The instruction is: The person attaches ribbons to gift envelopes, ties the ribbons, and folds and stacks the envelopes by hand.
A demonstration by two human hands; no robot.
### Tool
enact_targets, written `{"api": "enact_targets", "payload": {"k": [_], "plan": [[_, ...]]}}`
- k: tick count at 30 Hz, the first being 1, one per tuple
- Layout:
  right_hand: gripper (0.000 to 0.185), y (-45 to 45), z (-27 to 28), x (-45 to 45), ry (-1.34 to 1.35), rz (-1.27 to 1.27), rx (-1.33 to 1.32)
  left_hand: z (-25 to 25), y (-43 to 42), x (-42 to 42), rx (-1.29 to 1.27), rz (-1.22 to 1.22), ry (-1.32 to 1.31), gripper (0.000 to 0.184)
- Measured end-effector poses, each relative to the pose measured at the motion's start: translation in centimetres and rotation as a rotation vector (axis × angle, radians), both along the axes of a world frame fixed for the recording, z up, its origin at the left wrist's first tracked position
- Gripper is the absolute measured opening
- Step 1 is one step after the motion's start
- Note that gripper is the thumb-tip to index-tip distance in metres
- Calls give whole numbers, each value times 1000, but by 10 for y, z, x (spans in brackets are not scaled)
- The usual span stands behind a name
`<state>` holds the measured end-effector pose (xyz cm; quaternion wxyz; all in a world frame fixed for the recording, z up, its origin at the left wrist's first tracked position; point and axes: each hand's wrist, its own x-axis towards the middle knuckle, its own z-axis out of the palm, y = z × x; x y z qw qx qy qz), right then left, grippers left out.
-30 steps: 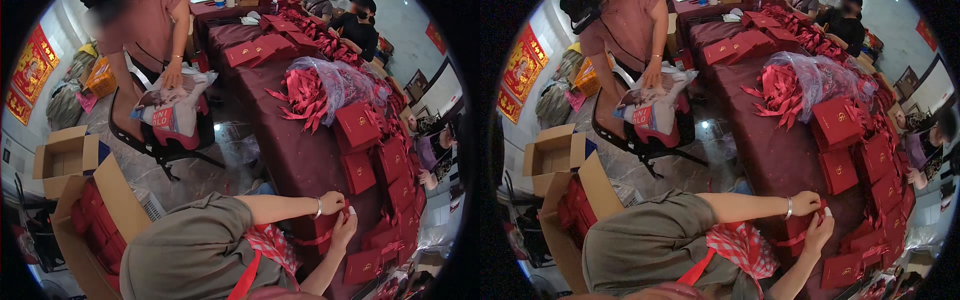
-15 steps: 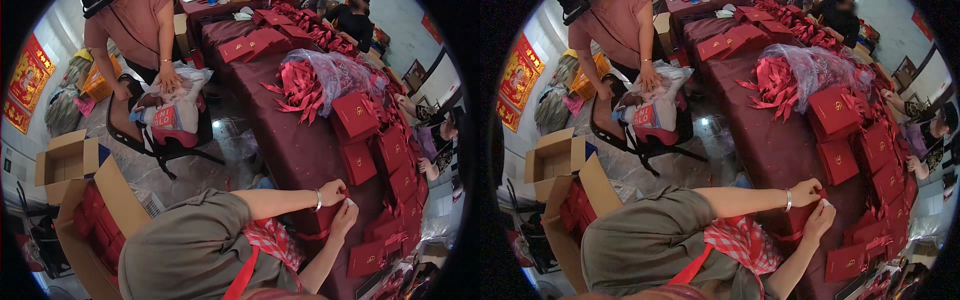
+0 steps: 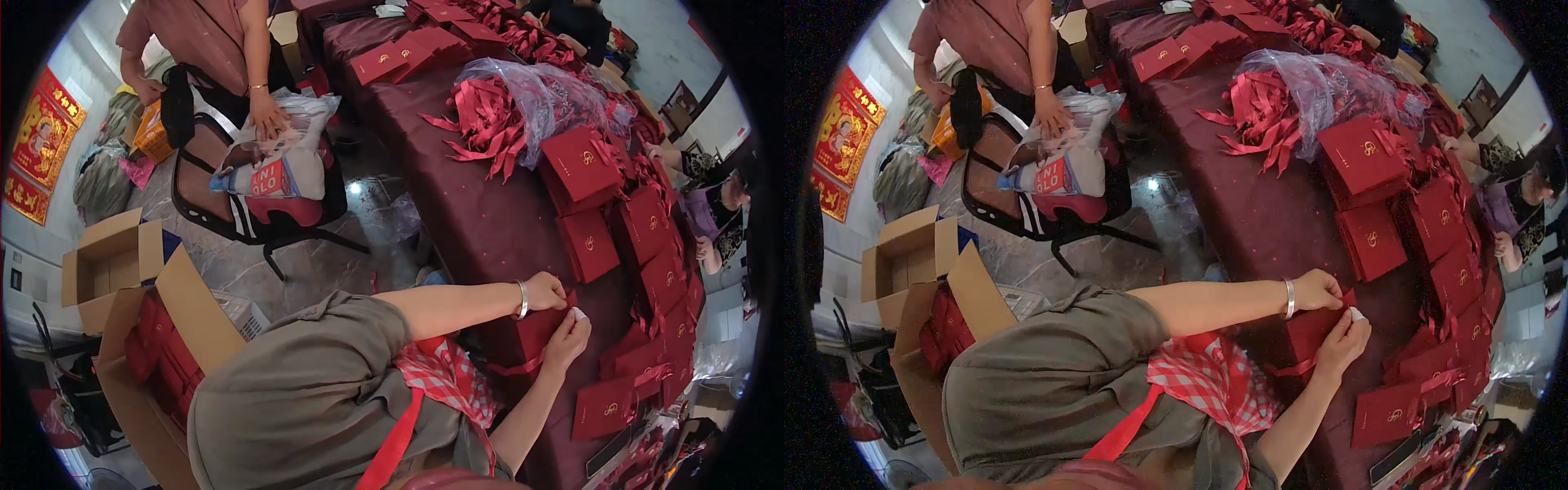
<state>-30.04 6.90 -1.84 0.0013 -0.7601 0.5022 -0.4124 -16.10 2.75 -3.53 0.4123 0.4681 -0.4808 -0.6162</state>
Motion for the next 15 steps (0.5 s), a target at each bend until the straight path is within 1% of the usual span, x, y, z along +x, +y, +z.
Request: {"api": "enact_targets", "payload": {"k": [1,2,5,8,10,15], "plan": [[19,0,0,0,11,-5,0,5,2,2,64,11,36,17],[19,0,-1,-1,21,-10,1,7,4,3,67,9,35,17],[19,1,0,0,18,-5,-15,6,4,2,50,27,45,15],[19,1,0,0,30,-7,4,-2,1,0,3,-6,61,14],[20,-1,-3,-2,34,-10,9,1,2,2,-30,-18,-15,16],[21,-1,-3,-1,24,-18,14,4,5,3,-11,9,6,16]]}}
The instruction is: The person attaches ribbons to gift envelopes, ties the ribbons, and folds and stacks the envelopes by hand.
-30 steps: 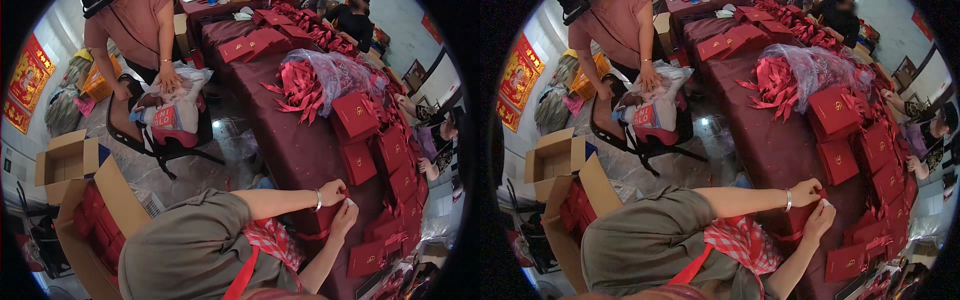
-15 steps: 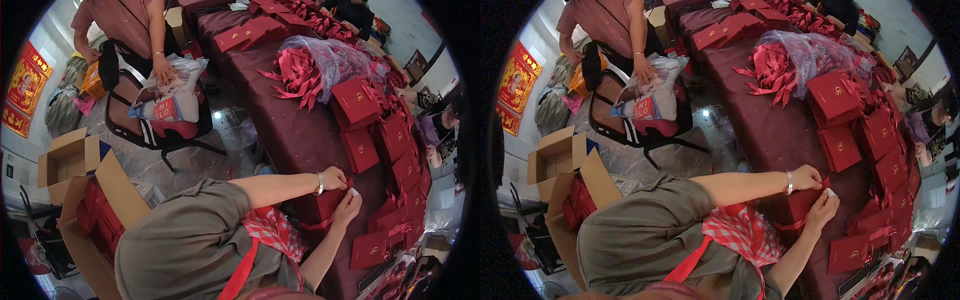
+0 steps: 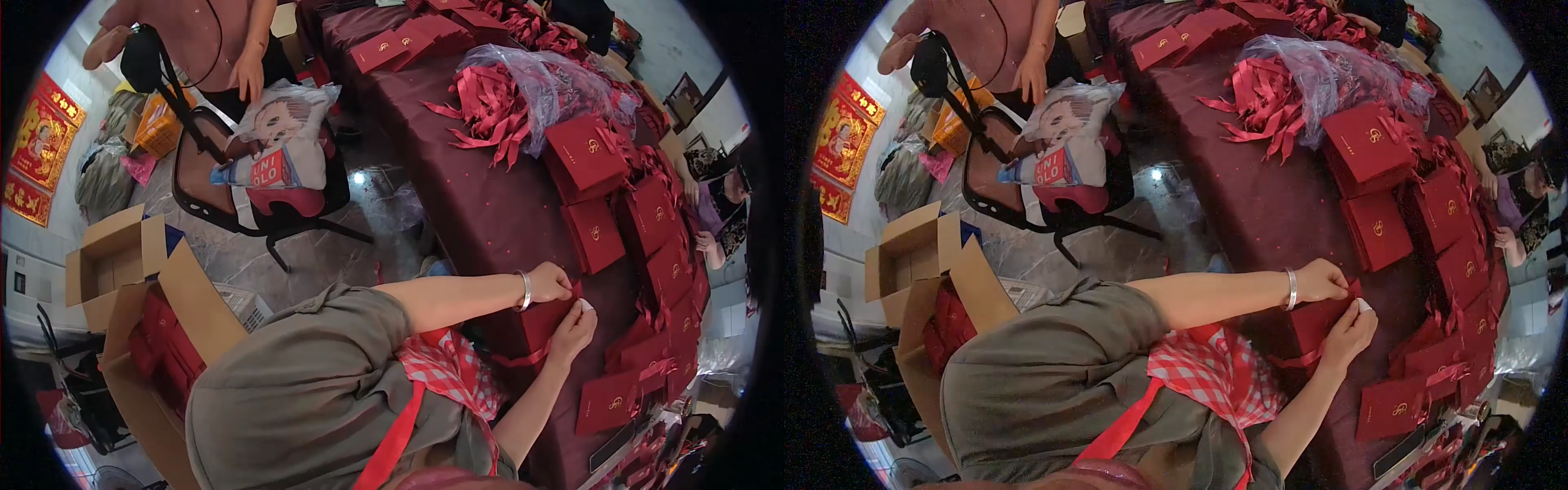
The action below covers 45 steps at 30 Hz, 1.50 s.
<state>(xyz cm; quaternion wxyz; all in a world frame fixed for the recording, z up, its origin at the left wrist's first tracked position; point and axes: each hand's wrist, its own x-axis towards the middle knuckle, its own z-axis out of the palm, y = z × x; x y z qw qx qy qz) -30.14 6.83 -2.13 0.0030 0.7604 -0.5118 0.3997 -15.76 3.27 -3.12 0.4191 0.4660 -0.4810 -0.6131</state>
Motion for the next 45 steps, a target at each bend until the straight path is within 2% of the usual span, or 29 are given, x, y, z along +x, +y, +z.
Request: {"api": "enact_targets", "payload": {"k": [11,16,19,22,25,29,34,36,41,45], "plan": [[21,2,2,0,-4,-39,-23,1,4,1,5,7,43,13],[20,0,0,-2,12,-27,-15,-4,2,2,-91,12,69,22],[20,1,2,0,7,-17,-11,3,6,5,-37,-13,29,26],[19,-1,2,2,5,2,-36,-4,3,2,-61,-18,92,27],[16,-1,2,1,30,18,-66,-10,1,6,-105,-61,41,24],[16,0,2,0,15,-11,-55,1,5,12,51,-109,167,23],[16,2,4,3,-21,-63,-52,7,6,14,93,-133,278,31],[17,3,4,2,-50,-73,-13,19,9,20,211,-179,356,33],[17,1,2,2,-36,-107,-13,11,6,20,211,-186,332,32],[16,1,3,3,5,-91,-31,8,3,21,254,-165,343,24]]}}
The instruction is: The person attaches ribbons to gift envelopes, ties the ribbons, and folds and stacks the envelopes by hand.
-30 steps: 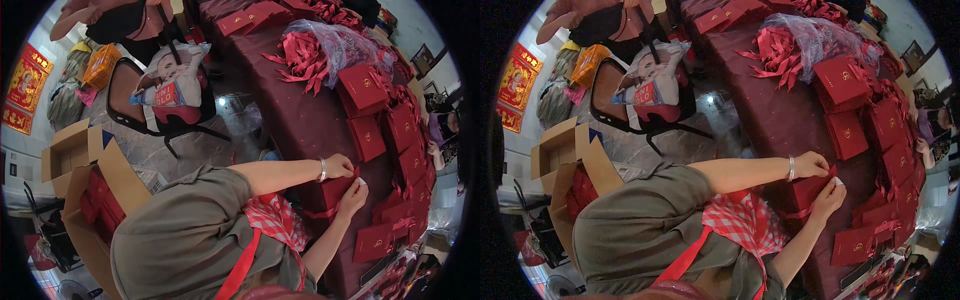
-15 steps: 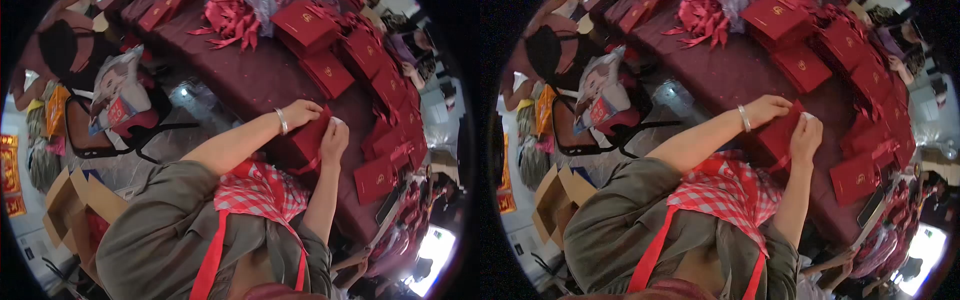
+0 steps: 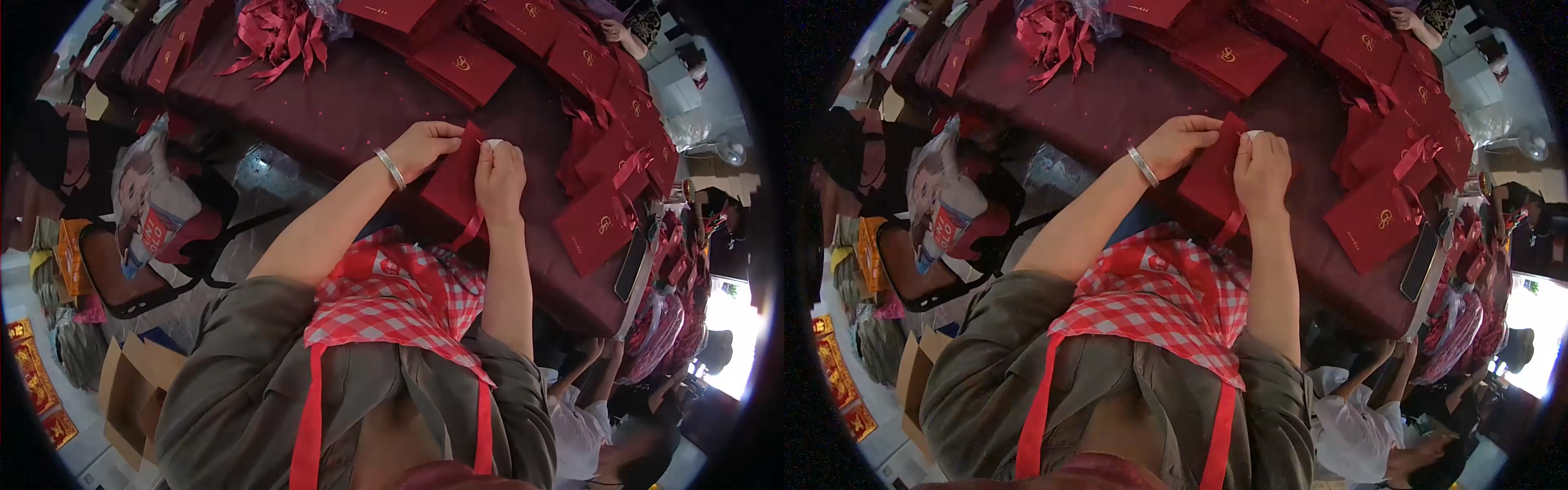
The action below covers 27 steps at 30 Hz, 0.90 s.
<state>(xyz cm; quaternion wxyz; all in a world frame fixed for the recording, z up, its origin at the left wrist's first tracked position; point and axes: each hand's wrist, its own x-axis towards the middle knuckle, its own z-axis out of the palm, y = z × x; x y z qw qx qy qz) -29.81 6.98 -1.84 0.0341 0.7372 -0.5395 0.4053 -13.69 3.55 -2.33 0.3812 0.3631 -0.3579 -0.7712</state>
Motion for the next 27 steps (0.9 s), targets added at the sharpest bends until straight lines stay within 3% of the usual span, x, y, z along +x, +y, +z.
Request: {"api": "enact_targets", "payload": {"k": [18,21,24,27], "plan": [[13,-1,13,9,89,30,38,5,0,1,-91,-1,-127,22],[9,0,31,17,279,-29,162,-3,-3,-3,-145,7,-152,22],[11,1,42,33,723,-110,162,7,2,-6,-144,-11,-190,21],[11,-2,37,32,702,-108,158,5,-1,-6,-184,6,-202,25]]}}
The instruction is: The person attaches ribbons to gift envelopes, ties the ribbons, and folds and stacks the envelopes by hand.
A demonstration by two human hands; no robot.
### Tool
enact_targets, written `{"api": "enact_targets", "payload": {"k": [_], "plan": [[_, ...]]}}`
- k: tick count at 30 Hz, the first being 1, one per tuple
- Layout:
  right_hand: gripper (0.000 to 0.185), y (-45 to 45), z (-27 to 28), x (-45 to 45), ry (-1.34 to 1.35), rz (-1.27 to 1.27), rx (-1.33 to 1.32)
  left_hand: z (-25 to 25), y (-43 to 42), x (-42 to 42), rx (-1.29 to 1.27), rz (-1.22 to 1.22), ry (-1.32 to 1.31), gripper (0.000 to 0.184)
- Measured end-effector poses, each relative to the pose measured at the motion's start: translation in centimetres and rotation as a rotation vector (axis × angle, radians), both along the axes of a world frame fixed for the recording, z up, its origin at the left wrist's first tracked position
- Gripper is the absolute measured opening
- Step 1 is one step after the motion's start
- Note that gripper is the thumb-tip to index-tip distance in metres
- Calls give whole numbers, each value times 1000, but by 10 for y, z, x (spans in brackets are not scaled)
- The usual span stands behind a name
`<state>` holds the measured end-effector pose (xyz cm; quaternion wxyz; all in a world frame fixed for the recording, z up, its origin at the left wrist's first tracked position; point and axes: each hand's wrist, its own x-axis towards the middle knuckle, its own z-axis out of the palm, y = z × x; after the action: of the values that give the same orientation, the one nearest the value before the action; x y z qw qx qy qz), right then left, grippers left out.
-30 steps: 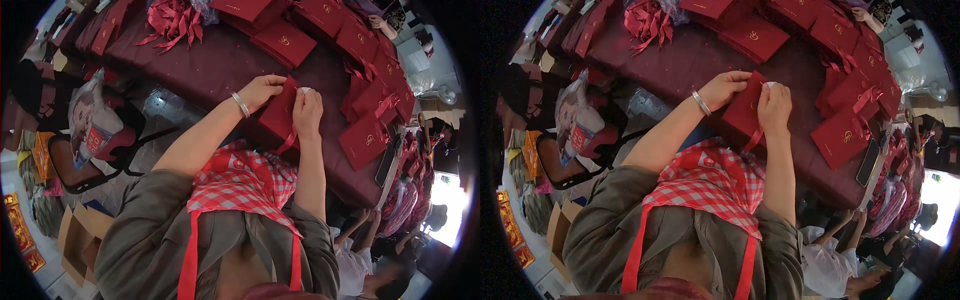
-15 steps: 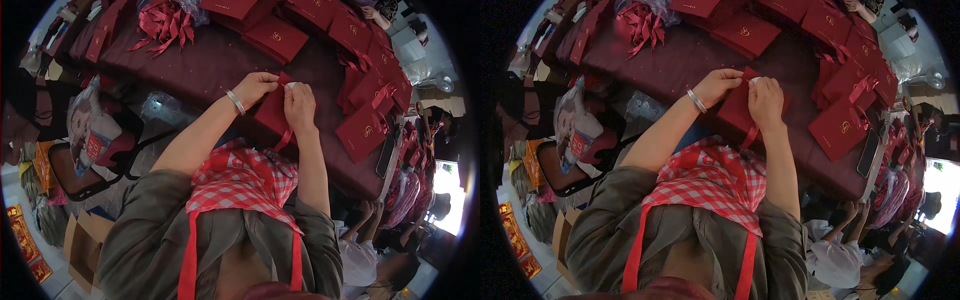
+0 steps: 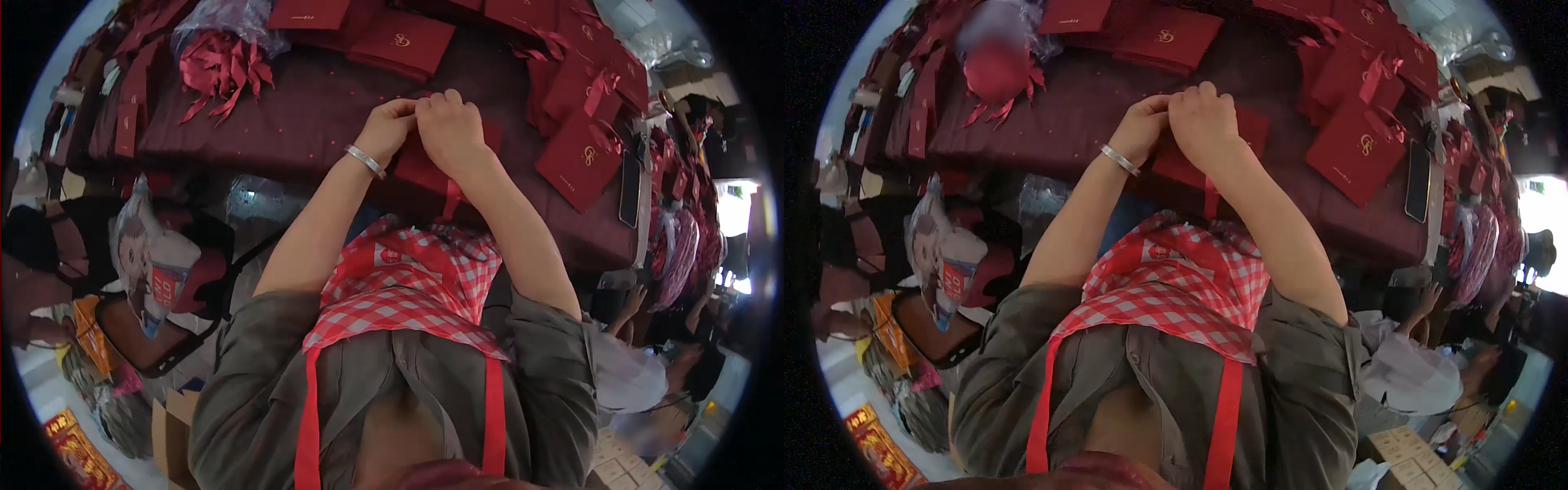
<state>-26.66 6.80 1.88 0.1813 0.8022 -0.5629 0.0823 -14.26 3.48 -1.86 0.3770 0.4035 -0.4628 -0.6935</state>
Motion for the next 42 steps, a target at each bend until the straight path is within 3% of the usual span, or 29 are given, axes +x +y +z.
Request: {"api": "enact_targets", "payload": {"k": [2,4,8,11,13,17,19,20,22,25,31,35,37,39,40,41,42], "plan": [[12,-2,-10,-13,-142,-41,27,3,-1,2,80,-44,52,25],[13,0,-12,-25,-528,10,52,6,-3,5,187,-54,89,28],[13,12,-15,-30,-729,18,16,15,-1,10,267,-195,332,29],[11,7,-25,-27,-757,84,-46,13,0,7,219,-159,156,28],[10,4,-28,-24,-731,112,-55,7,2,2,50,-111,-46,27],[14,5,-32,-33,-783,139,-24,-9,-5,-3,-168,-63,-143,23],[20,9,-35,-36,-1055,78,34,-12,-13,0,-427,-101,-397,19],[20,10,-36,-39,-1054,83,43,-13,-17,2,-420,-93,-397,19],[24,9,-36,-43,-1095,29,101,6,-19,7,-841,-131,-738,17],[23,7,-38,-43,-1174,46,139,30,-21,12,-985,-210,-916,15],[23,8,-38,-44,-1083,35,154,30,-38,60,-962,-106,-1222,14],[22,8,-37,-42,-1087,27,159,24,-7,58,-1116,168,-1076,15],[22,8,-40,-42,-1103,43,136,36,31,52,-951,239,-654,17],[22,8,-39,-43,-1083,42,132,22,77,53,-331,-138,-286,18],[22,8,-39,-43,-1062,48,119,12,96,52,-117,-331,-312,21],[22,7,-42,-43,-1060,55,131,-13,106,55,-294,-602,-386,36],[22,6,-45,-43,-1112,64,105,-14,112,52,-274,-735,-570,41]]}}
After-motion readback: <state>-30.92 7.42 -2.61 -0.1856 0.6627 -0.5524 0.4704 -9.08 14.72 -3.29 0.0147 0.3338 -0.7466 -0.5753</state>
